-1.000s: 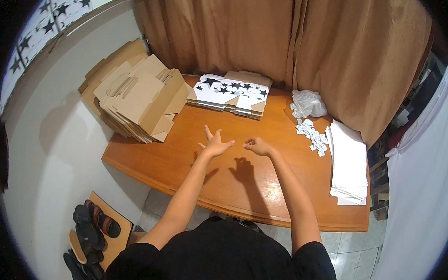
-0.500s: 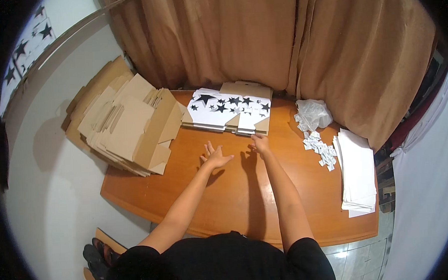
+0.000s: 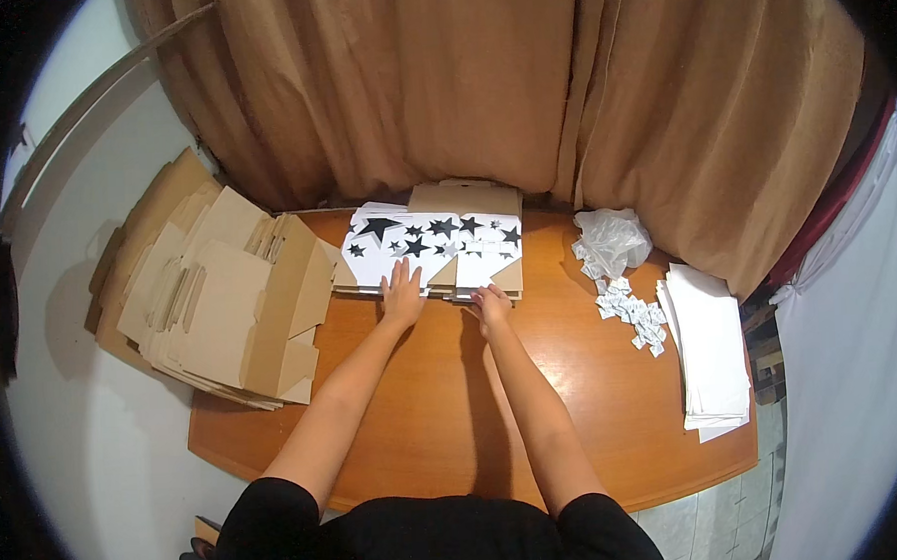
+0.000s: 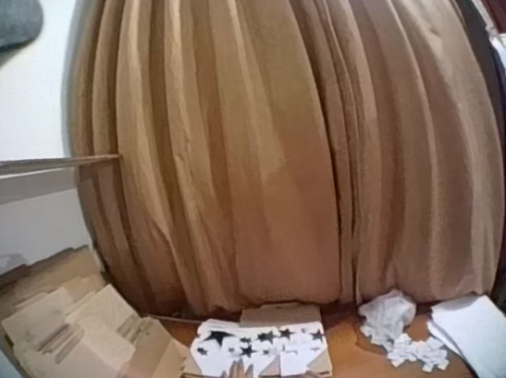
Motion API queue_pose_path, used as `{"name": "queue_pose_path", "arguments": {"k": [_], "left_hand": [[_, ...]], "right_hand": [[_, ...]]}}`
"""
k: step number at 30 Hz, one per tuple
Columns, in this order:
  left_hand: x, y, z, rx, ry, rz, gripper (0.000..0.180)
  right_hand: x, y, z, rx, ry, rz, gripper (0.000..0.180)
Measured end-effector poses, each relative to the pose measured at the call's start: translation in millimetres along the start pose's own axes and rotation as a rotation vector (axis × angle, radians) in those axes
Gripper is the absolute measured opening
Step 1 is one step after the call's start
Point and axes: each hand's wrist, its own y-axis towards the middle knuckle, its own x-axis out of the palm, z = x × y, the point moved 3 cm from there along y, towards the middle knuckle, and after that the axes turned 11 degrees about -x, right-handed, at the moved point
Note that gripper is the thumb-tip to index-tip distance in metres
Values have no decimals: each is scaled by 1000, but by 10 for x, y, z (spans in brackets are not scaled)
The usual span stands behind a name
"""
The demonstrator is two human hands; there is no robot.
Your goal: The recorder folds a shoebox, inserts tissue paper, and places a pair of black sandals inside before closing the box and placing it on a shelf.
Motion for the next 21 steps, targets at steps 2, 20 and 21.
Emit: {"name": "queue_pose_path", "arguments": {"k": [2,20,21], "left_hand": [[54,170,-137,23,48,112,54],[-815,313,333,407,37,364,19],[-922,265,457,410,12,381,20]], "right_hand": [[123,31,1,23,-53,-46,39],[-141,-303,-14,-107,-90,97,35],[-177,-341,-29,-108,-87,102,35]]}}
